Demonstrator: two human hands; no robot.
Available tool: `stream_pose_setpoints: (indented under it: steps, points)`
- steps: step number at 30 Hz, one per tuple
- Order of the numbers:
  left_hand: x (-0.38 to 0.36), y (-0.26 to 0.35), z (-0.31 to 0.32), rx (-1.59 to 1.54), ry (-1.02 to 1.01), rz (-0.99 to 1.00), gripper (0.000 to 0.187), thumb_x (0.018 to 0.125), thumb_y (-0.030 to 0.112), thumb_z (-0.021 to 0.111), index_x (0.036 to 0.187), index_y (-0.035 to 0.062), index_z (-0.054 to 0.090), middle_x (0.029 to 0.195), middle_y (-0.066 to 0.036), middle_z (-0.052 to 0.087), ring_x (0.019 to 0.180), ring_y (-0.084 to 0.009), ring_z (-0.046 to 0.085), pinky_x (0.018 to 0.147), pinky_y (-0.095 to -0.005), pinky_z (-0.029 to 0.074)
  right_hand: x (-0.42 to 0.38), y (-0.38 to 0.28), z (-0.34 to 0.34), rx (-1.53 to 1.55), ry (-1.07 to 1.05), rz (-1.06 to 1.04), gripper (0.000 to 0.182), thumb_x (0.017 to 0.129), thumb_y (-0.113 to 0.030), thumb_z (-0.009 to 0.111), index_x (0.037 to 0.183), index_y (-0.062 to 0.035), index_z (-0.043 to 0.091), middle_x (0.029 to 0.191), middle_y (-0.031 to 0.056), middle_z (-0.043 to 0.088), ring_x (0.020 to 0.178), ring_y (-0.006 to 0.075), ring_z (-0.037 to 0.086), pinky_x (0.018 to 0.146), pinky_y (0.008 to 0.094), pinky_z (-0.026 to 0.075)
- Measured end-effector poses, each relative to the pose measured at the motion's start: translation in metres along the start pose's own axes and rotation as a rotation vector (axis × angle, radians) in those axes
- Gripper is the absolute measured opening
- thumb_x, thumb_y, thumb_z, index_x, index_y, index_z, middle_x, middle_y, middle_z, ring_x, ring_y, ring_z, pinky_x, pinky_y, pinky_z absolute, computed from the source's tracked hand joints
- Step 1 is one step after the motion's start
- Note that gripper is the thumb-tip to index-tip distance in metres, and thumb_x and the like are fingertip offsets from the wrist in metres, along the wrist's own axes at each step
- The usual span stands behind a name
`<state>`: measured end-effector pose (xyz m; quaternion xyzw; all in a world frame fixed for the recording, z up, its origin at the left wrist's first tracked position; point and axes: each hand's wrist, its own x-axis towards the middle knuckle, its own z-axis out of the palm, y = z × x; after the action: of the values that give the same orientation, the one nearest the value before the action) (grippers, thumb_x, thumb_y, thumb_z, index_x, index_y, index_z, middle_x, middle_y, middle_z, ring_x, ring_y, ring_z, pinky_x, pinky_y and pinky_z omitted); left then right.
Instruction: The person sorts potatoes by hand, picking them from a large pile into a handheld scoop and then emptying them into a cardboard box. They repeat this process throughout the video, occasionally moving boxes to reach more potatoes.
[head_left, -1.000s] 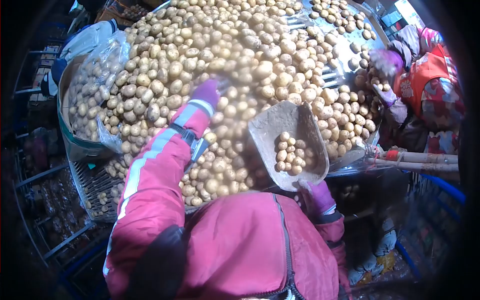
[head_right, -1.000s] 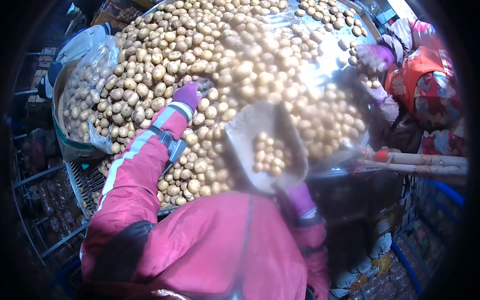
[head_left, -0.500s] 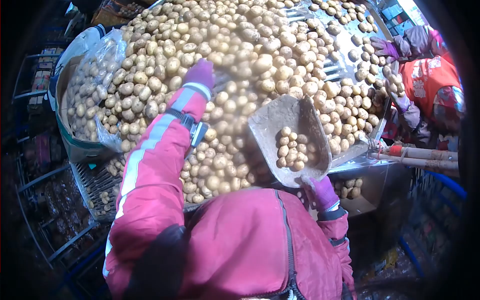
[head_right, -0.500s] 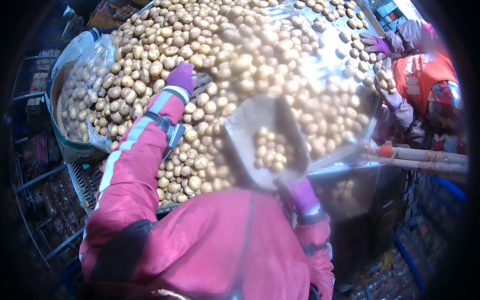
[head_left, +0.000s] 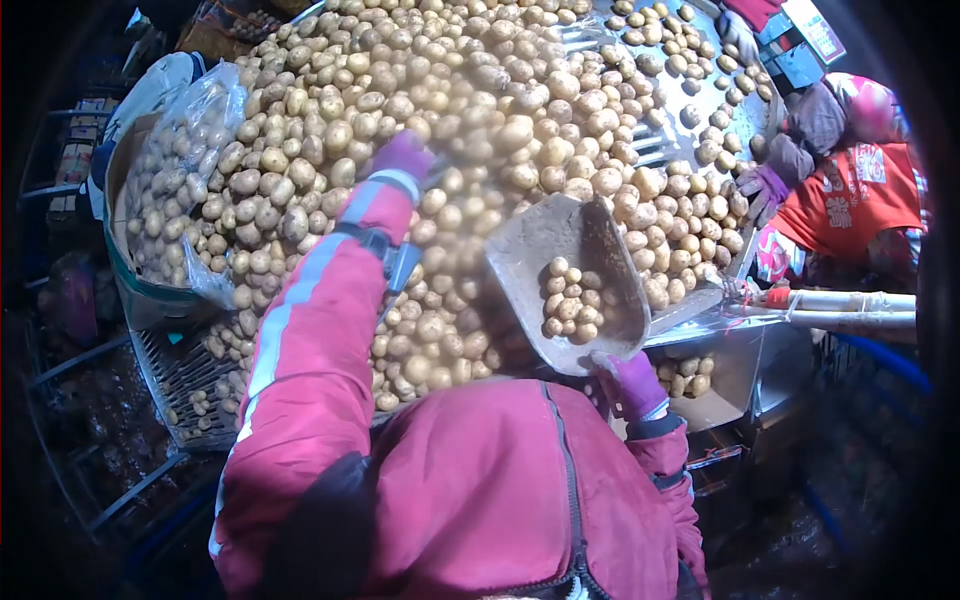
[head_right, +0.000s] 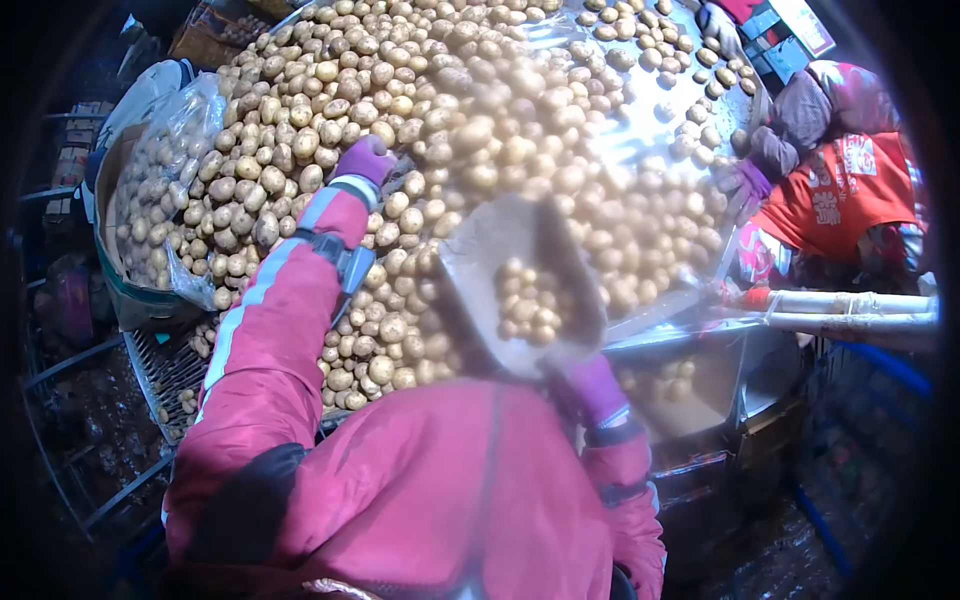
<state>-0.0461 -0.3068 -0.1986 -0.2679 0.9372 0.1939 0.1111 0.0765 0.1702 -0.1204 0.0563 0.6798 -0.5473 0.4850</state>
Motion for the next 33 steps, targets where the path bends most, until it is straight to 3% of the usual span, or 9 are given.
stream_pose_setpoints:
  steps: [2,4,8,11,16,21,26,30,33]
  points:
    - [-0.027,0.02,-0.03,-0.157,-0.245,0.28,0.022,0.086,0.025,0.066,0.101,0.009,0.068,0.103,-0.015,0.067,0.092,-0.0315,0.064,0.082,-0.0381,0.05,0.002,0.006,-0.002,0.001,-0.009,0.023,0.033,0.087,-0.029,0.07,0.099,0.0022,0.069,0.074,0.0075,0.066,0.054,0.0152,0.062,0.043,0.0252,0.045]
    - [-0.067,0.054,-0.053,-0.771,-0.524,0.109,0.021,0.086,0.024,0.066,0.1,0.0097,0.069,0.102,-0.012,0.068,0.09,-0.0292,0.063,0.081,-0.036,0.05,0.002,0.001,0.001,0.055,-0.005,0.084,0.034,0.086,-0.028,0.07,0.1,0.0024,0.068,0.075,0.008,0.066,0.054,0.0157,0.062,0.043,0.0261,0.046]
    - [-0.063,0.033,-0.013,-0.184,-0.037,0.637,0.018,0.085,0.016,0.062,0.1,0.0134,0.07,0.097,-0.003,0.067,0.092,-0.0253,0.062,0.08,-0.0369,0.051,0.005,0.006,0.0,0.006,-0.001,0.01,0.034,0.086,-0.028,0.07,0.101,0.0021,0.067,0.075,0.0082,0.066,0.054,0.016,0.062,0.043,0.0268,0.047]
    - [-0.072,0.041,0.021,-0.031,-0.026,0.502,0.028,0.088,0.032,0.06,0.107,0.0119,0.066,0.101,-0.017,0.067,0.094,-0.0356,0.064,0.083,-0.045,0.051,0.008,0.015,-0.002,-0.019,-0.01,-0.033,0.034,0.086,-0.027,0.07,0.102,0.0017,0.066,0.076,0.0085,0.066,0.054,0.0163,0.062,0.043,0.0266,0.047]
    - [-0.08,0.056,0.045,-0.206,0.002,0.247,0.038,0.088,0.031,0.06,0.122,0.0137,0.056,0.1,-0.018,0.067,0.094,-0.0367,0.064,0.083,-0.0465,0.051,0.012,0.027,-0.007,-0.04,-0.065,-0.072,0.034,0.087,-0.027,0.069,0.104,0.0025,0.063,0.078,0.0095,0.066,0.054,0.0172,0.062,0.042,0.0269,0.047]
    - [-0.088,0.071,0.029,0.172,-0.043,0.256,0.029,0.099,0.023,0.043,0.121,0.0119,0.058,0.113,-0.013,0.062,0.1,-0.0294,0.064,0.084,-0.0402,0.053,-0.013,-0.006,-0.005,0.157,0.049,0.16,0.034,0.089,-0.026,0.066,0.103,0.0043,0.063,0.079,0.0106,0.065,0.054,0.0172,0.061,0.042,0.0276,0.047]
    - [-0.087,0.072,0.015,-0.057,-0.28,0.352,0.021,0.092,0.028,0.057,0.1,0.0096,0.066,0.097,-0.018,0.067,0.092,-0.0356,0.066,0.082,-0.0438,0.054,-0.017,0.004,-0.013,0.292,0.062,0.188,0.033,0.089,-0.025,0.065,0.103,0.0047,0.063,0.08,0.0107,0.064,0.053,0.0173,0.061,0.042,0.0276,0.047]
    - [-0.093,0.043,0.031,0.533,-0.473,0.519,0.023,0.092,0.027,0.054,0.104,0.0131,0.068,0.102,-0.018,0.069,0.093,-0.0346,0.068,0.083,-0.045,0.054,-0.036,-0.009,0.006,0.634,0.204,0.172,0.03,0.088,-0.023,0.065,0.11,-0.0034,0.062,0.083,0.0059,0.064,0.058,0.015,0.058,0.047,0.0267,0.044]
    - [-0.11,0.05,0.005,0.248,-0.357,0.428,0.026,0.091,0.022,0.053,0.109,0.0103,0.067,0.108,-0.017,0.068,0.1,-0.0353,0.065,0.089,-0.0442,0.051,-0.035,0.02,-0.014,0.098,0.039,-0.091,0.027,0.098,-0.03,0.055,0.113,-0.0078,0.06,0.08,0.0015,0.061,0.059,0.0107,0.053,0.052,0.025,0.043]
